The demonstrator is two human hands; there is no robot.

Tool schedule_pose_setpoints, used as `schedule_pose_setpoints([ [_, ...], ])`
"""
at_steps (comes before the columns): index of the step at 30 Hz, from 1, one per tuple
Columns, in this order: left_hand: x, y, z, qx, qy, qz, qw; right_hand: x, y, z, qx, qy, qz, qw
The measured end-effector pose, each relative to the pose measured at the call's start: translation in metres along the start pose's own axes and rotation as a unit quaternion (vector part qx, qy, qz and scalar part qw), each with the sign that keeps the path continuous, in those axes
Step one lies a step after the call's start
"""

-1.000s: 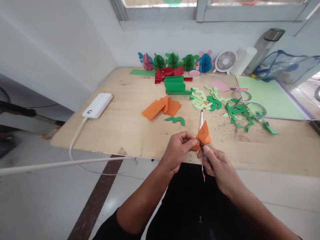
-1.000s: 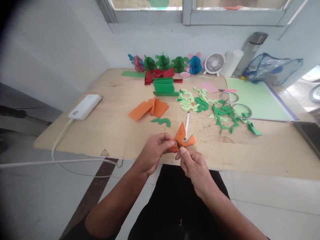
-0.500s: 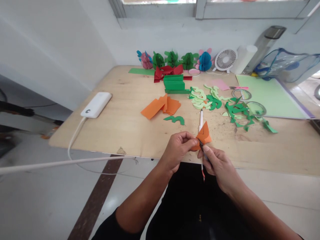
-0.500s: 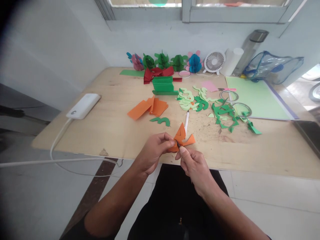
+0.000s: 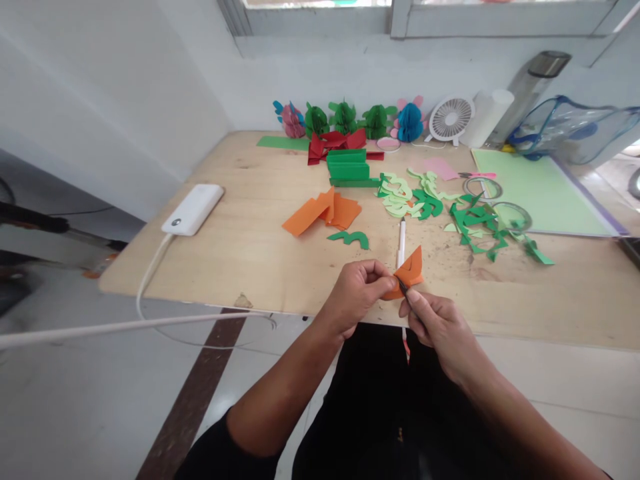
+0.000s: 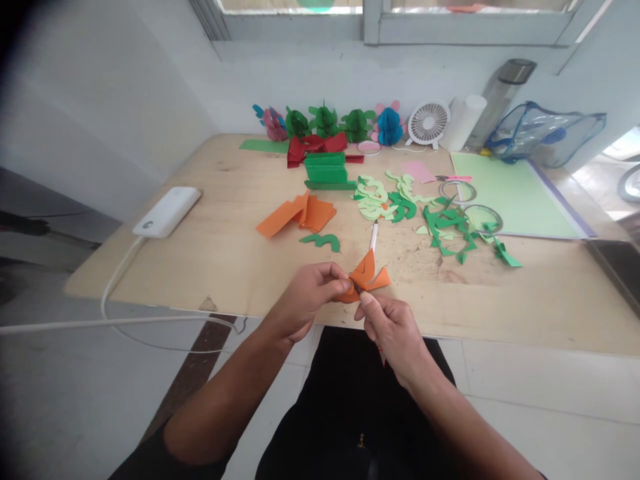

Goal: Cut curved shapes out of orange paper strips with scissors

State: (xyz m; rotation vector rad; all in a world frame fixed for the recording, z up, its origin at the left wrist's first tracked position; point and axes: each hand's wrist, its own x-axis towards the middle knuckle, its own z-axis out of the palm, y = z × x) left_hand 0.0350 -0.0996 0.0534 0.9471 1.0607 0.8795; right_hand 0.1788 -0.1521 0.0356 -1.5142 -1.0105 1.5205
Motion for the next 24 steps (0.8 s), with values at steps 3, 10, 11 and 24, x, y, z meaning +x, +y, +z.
schedule_pose_setpoints([
  [3, -0.0003, 0.0020, 0.0002, 0.012, -0.007, 0.000, 1.000, 0.0005, -0.0006, 0.0002, 0.009, -0.003, 0.002, 1.000],
  [10, 0.0006, 0.0035, -0.0024, 0.022, -0.020, 0.002, 1.000, 0.0010, 0.0020, -0.0005, 0.020, -0.012, 0.009, 1.000],
  [11, 0.0007, 0.0037, -0.0028, 0.022, -0.021, 0.002, 1.000, 0.0011, 0.0028, -0.0007, 0.020, -0.012, 0.010, 1.000],
  [24, 0.0033, 0.0054, -0.0064, 0.031, -0.047, -0.011, 0.998, 0.0026, 0.0003, 0.0007, 0.012, -0.016, 0.005, 1.000],
])
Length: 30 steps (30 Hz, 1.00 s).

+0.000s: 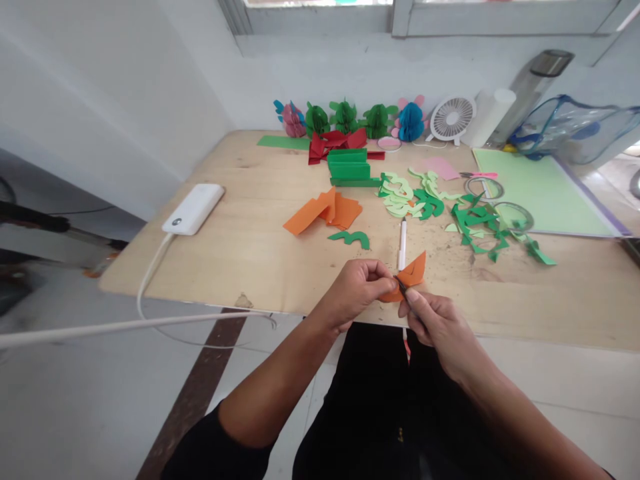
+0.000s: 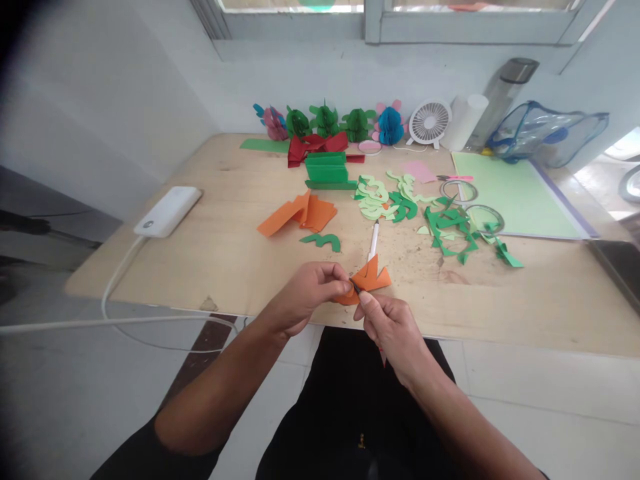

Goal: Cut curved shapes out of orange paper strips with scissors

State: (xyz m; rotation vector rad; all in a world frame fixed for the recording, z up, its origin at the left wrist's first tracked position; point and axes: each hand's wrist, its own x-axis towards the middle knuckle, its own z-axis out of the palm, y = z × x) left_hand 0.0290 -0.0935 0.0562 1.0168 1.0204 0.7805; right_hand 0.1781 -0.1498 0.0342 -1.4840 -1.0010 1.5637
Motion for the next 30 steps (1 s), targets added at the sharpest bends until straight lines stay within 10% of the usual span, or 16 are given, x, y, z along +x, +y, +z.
schedule_pose_setpoints([
  [18, 0.000, -0.022, 0.007, -0.104, 0.078, -0.002, 0.992, 0.007, 0.005, -0.004, 0.054, -0.010, 0.000, 0.998],
  [30, 0.004, -0.027, 0.031, -0.193, 0.164, 0.027, 0.967, 0.022, 0.004, -0.008, -0.015, 0.147, -0.092, 0.985],
])
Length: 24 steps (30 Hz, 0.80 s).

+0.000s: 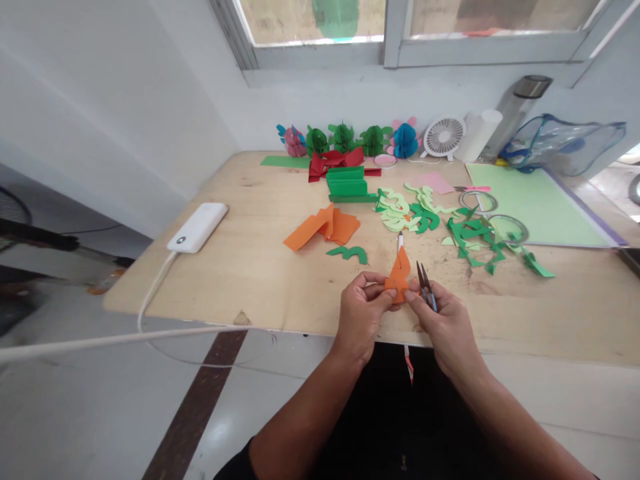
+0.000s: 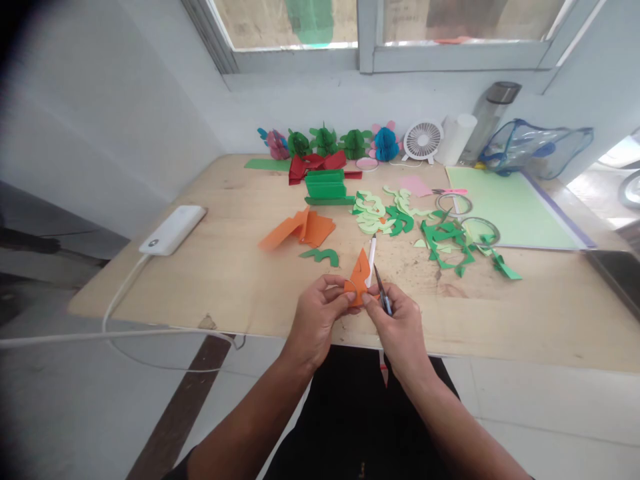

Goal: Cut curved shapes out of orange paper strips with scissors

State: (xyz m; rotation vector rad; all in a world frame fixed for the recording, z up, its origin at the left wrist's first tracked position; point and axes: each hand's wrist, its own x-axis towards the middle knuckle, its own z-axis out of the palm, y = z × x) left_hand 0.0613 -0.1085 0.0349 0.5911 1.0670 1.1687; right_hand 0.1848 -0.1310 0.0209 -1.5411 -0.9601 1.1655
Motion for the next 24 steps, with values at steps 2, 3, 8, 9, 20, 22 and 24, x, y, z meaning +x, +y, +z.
schedule_pose_setpoints([
  [2, -0.001, 0.001, 0.002, 0.000, 0.004, 0.000, 1.000, 0.005, -0.002, 0.001, -0.013, -0.003, 0.001, 1.000],
  [3, -0.001, 0.001, 0.003, 0.002, 0.005, -0.001, 1.000, 0.007, -0.003, 0.001, -0.020, -0.006, -0.001, 1.000],
  [8, 0.000, 0.001, 0.005, 0.003, 0.008, 0.010, 1.000, 0.013, -0.014, -0.001, -0.040, -0.033, -0.019, 0.998],
  [9, 0.001, 0.000, 0.005, 0.003, 0.008, 0.015, 1.000, 0.014, -0.016, -0.002, -0.042, -0.038, -0.017, 0.998],
  [20, 0.016, 0.024, -0.003, 0.100, 0.009, 0.095, 0.990, 0.033, -0.035, -0.022, -0.124, -0.120, -0.067, 0.983],
  [22, 0.022, 0.030, -0.003, 0.129, -0.028, 0.078, 0.988, 0.037, -0.038, -0.025, -0.144, -0.145, -0.080, 0.976],
  [24, 0.025, 0.034, -0.002, 0.148, -0.059, 0.060, 0.985, 0.040, -0.041, -0.029, -0.169, -0.165, -0.092, 0.968],
])
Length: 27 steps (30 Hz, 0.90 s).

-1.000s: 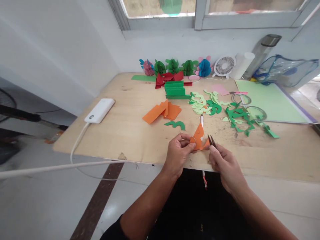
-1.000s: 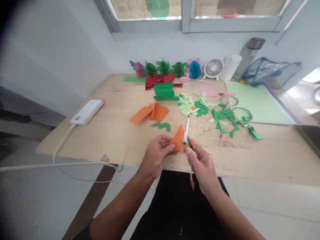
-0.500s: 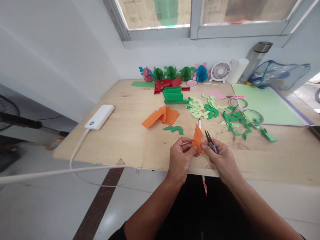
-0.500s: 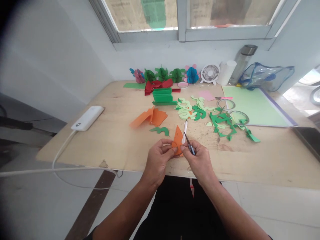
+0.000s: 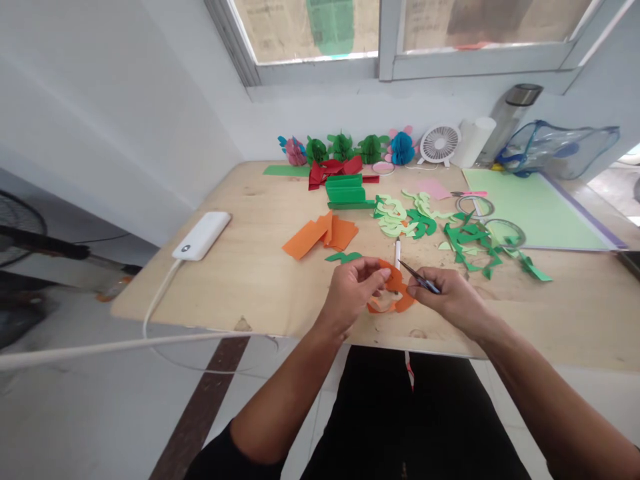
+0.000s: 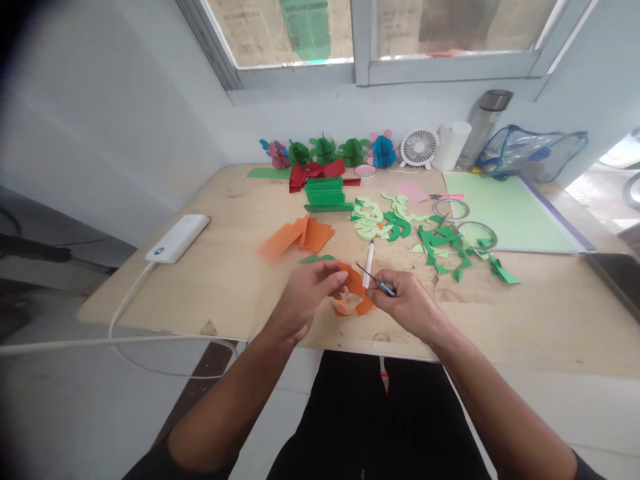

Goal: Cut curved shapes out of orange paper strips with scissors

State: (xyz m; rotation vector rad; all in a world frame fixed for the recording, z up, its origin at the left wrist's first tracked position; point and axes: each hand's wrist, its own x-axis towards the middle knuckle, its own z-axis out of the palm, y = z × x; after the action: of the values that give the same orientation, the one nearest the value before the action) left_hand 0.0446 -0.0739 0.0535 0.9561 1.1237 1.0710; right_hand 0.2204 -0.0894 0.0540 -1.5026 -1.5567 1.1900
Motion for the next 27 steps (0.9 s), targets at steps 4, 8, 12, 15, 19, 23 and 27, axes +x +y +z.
schedule_pose_setpoints([
  [4, 0.002, 0.001, 0.001, 0.003, -0.011, -0.012, 1.000, 0.005, -0.003, -0.010, -0.035, -0.011, -0.011, 0.999],
  [8, -0.001, -0.003, 0.003, -0.040, 0.031, -0.022, 0.998, 0.001, -0.004, -0.011, -0.014, 0.097, -0.012, 0.995],
  [12, -0.006, -0.008, 0.012, -0.151, 0.092, -0.036, 0.984, -0.023, 0.007, 0.007, 0.137, 0.181, -0.007, 0.974],
  [15, -0.012, -0.010, 0.022, -0.240, 0.106, -0.040, 0.964, -0.042, 0.016, 0.030, 0.186, 0.165, 0.008, 0.969],
  [19, -0.019, -0.012, 0.034, -0.295, 0.110, -0.056, 0.948, -0.050, 0.016, 0.054, 0.220, 0.109, 0.028, 0.969],
  [23, -0.025, -0.012, 0.039, -0.318, 0.119, -0.075, 0.938, -0.044, 0.011, 0.062, 0.255, 0.098, 0.042, 0.961],
  [27, -0.028, -0.012, 0.041, -0.318, 0.097, -0.074, 0.940, -0.040, 0.009, 0.062, 0.279, 0.082, 0.055, 0.955],
])
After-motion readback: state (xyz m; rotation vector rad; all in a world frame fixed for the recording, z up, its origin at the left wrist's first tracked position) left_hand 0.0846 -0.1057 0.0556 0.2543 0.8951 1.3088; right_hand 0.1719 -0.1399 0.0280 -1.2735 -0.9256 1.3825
